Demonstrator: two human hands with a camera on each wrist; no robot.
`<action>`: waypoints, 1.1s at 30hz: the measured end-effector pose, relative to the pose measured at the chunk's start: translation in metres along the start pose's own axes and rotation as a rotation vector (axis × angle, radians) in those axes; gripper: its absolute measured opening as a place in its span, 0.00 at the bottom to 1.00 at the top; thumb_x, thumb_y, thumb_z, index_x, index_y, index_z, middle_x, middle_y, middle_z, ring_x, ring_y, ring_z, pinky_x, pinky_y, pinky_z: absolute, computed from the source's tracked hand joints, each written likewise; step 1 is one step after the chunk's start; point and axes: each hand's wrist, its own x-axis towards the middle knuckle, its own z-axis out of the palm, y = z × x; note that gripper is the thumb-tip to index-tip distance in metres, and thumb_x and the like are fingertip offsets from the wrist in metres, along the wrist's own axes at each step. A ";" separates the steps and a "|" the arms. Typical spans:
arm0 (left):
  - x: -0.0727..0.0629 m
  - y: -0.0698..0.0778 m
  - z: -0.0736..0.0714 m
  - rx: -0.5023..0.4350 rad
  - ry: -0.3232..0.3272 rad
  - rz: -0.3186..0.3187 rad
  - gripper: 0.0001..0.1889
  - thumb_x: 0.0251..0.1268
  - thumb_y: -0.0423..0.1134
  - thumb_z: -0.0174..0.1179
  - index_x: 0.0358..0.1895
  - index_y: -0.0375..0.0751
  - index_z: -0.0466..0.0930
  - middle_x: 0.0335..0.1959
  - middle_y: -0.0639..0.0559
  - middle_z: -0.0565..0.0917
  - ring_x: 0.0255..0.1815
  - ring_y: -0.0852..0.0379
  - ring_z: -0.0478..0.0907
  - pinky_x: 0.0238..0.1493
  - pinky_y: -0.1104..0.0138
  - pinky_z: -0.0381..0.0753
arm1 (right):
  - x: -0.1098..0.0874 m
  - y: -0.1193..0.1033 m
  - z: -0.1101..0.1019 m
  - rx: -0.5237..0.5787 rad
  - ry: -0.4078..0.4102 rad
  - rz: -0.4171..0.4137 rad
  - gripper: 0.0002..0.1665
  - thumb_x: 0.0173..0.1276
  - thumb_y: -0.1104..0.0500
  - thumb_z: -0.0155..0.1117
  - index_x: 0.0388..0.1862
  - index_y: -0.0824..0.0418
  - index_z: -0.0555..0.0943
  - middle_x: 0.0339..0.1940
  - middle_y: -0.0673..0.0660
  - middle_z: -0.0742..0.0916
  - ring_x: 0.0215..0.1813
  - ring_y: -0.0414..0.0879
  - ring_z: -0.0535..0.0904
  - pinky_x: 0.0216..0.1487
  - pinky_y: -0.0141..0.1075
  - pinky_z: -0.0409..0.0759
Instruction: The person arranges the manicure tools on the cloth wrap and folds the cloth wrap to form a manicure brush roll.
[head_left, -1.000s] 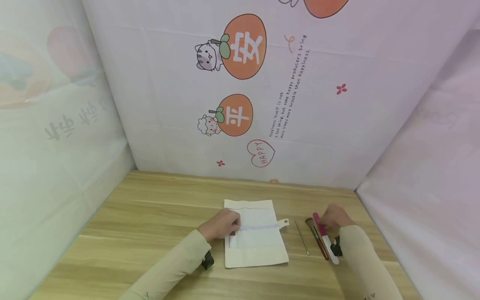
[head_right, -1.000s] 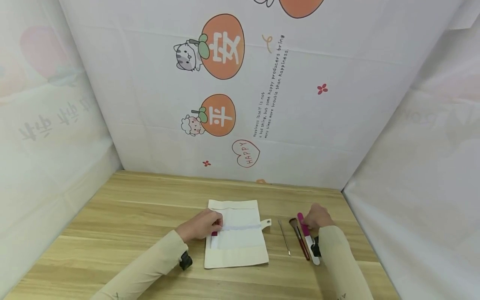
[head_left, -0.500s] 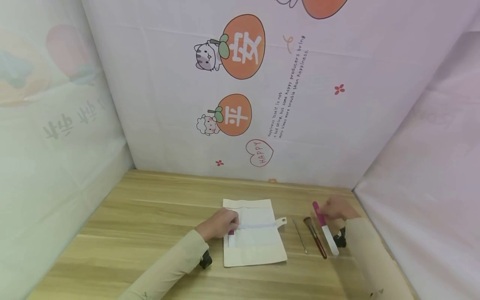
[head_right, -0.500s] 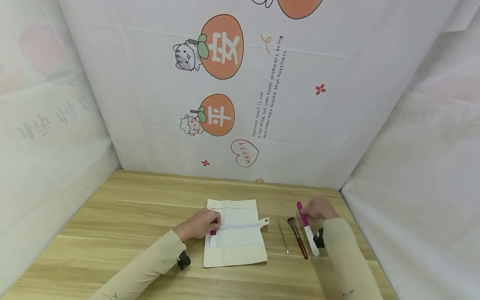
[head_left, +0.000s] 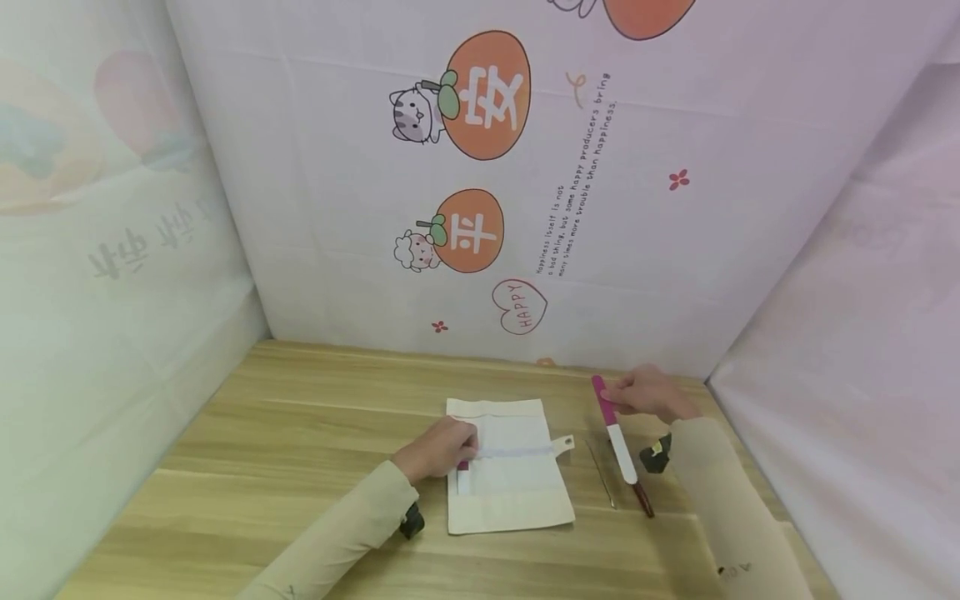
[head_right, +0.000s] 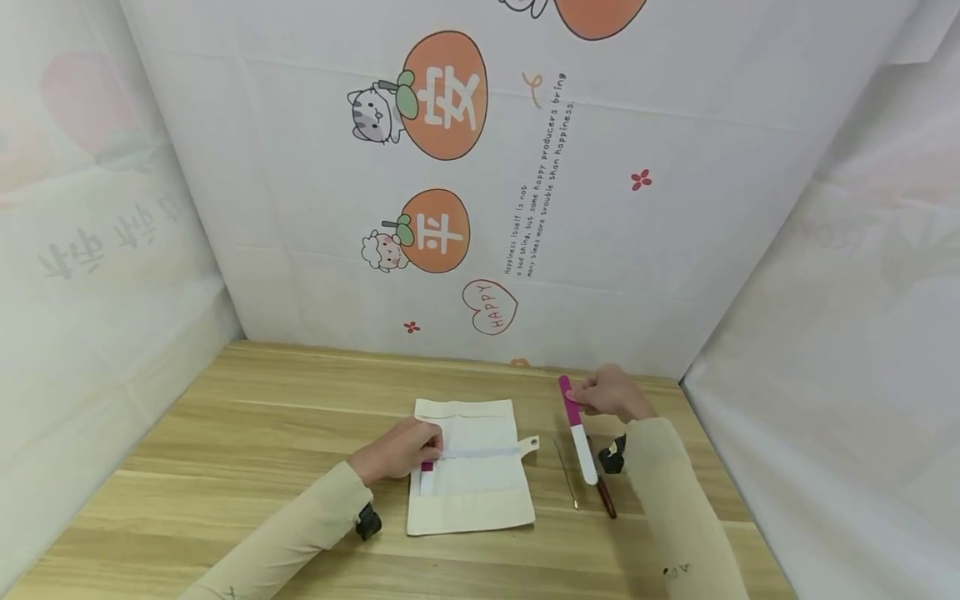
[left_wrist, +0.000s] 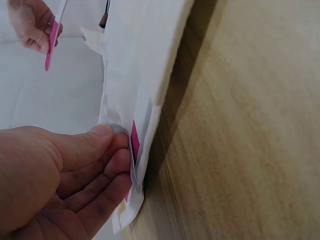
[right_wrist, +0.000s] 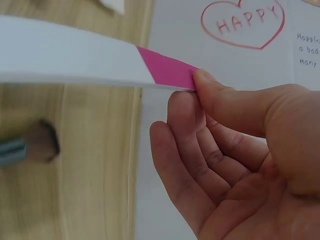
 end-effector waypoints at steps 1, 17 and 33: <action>0.000 0.000 0.000 -0.002 -0.001 -0.001 0.11 0.75 0.31 0.63 0.30 0.43 0.79 0.23 0.51 0.84 0.24 0.68 0.71 0.37 0.71 0.74 | 0.002 -0.005 0.002 0.025 -0.005 -0.004 0.20 0.77 0.56 0.67 0.51 0.75 0.86 0.43 0.63 0.92 0.43 0.48 0.89 0.54 0.44 0.89; 0.000 0.001 0.000 0.013 0.015 0.002 0.11 0.74 0.30 0.63 0.29 0.43 0.79 0.21 0.54 0.82 0.23 0.68 0.70 0.34 0.72 0.74 | 0.038 -0.065 0.054 0.264 0.015 -0.043 0.19 0.74 0.61 0.70 0.55 0.76 0.84 0.51 0.68 0.90 0.43 0.44 0.90 0.55 0.42 0.89; 0.000 -0.001 0.000 0.007 -0.001 -0.008 0.10 0.75 0.32 0.64 0.30 0.44 0.80 0.21 0.57 0.80 0.24 0.68 0.70 0.35 0.73 0.74 | 0.065 -0.090 0.105 0.320 0.063 -0.053 0.14 0.74 0.60 0.70 0.51 0.70 0.87 0.47 0.62 0.92 0.41 0.42 0.87 0.51 0.37 0.88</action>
